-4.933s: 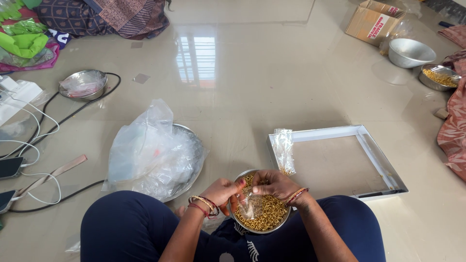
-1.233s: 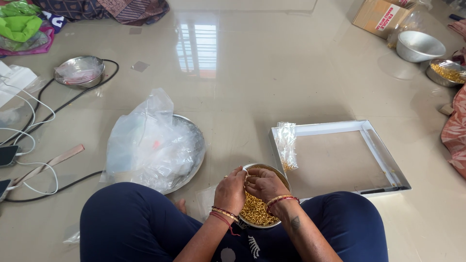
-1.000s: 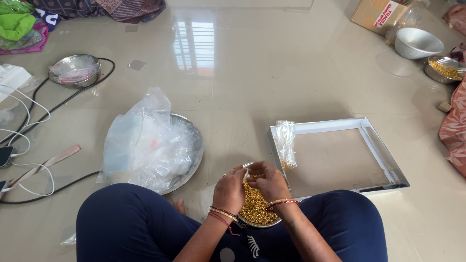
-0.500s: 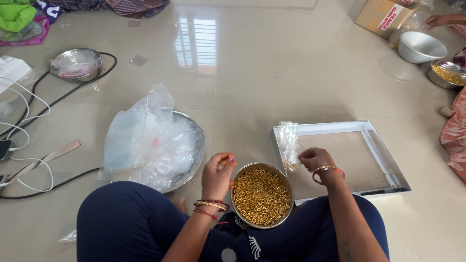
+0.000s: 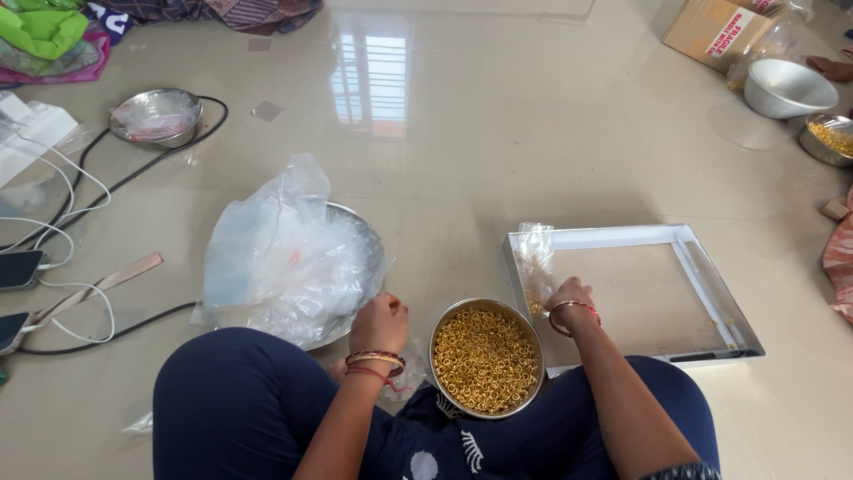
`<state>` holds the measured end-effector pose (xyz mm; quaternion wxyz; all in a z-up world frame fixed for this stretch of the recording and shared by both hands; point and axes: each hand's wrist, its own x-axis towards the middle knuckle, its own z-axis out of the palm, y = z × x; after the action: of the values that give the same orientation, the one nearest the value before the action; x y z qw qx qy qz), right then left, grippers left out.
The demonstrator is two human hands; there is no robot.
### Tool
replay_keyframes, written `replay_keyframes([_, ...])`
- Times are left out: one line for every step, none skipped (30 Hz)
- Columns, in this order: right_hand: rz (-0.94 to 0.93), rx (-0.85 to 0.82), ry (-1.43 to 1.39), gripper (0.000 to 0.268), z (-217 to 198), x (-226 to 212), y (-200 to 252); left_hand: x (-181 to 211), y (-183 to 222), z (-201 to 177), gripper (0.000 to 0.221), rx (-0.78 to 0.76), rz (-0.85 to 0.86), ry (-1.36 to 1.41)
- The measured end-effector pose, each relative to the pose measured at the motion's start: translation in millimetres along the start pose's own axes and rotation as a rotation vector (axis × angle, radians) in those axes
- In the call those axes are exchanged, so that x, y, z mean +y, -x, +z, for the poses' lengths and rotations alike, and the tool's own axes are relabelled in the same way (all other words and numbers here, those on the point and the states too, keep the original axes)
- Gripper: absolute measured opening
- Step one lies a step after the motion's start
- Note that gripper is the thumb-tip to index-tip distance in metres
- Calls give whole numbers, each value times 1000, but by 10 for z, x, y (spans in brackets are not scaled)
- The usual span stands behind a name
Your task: The person packages small gold-colored rings into small plastic bags.
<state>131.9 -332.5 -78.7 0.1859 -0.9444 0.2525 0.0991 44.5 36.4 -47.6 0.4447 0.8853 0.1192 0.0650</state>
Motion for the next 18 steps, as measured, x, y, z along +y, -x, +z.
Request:
replay_keyframes([-3,-1,1,67,-119,-106,176,32,4,-29,17,3,-1,0])
replay_keyframes([21,27,42,59,-237,-209,352,63,9,-57,21,-84,-55,-225])
replay_keyframes([46,53,83,52,-349,-306,535,89,22,-85,26,-170,-110,-451])
replay_keyframes([44,52,84,52,-345,-330,644,15,25,1,26,-169,-112,-452])
replay_keyframes([-79,77,89,49,-352,-352,746,-49,23,92,21,-211,-131,-552])
replay_keyframes([-201,102,94,45,-363,-372,851,-110,23,182,19,-253,-150,-653])
replay_keyframes([-206,103,93,45,-240,-354,929,-86,52,198,19,-249,-152,-653])
replay_keyframes([-310,40,-39,34,-120,-335,1011,-59,83,212,20,-280,-136,-686])
replay_keyframes([-416,-22,-173,23,2,-331,1090,-33,102,213,22,-310,-120,-721])
replay_keyframes([-422,-21,-176,23,51,-418,1237,-58,95,224,22,-303,-121,-723])
replay_keyframes([-466,-119,-110,28,98,-483,1390,-82,98,249,24,-297,-165,-725])
replay_keyframes([-511,-217,-43,33,144,-545,1541,-104,101,276,26,-290,-209,-728])
replay_keyframes([-511,-213,-45,33,93,-627,1693,-228,56,355,26,-288,-206,-728])
replay_keyframes([-505,-232,69,46,40,-708,1843,-349,9,435,24,-246,-174,-748])
replay_keyframes([-495,-248,183,61,-13,-782,1994,-467,-38,522,23,-204,-141,-768])
replay_keyframes([-493,-243,182,61,0,-783,2021,-408,-26,472,23,-203,-136,-767])
replay_keyframes([-499,-259,202,64,17,-794,2046,-352,-22,413,22,-262,-153,-765])
replay_keyframes([-506,-276,222,68,34,-806,2071,-297,-19,354,22,-320,-170,-764])
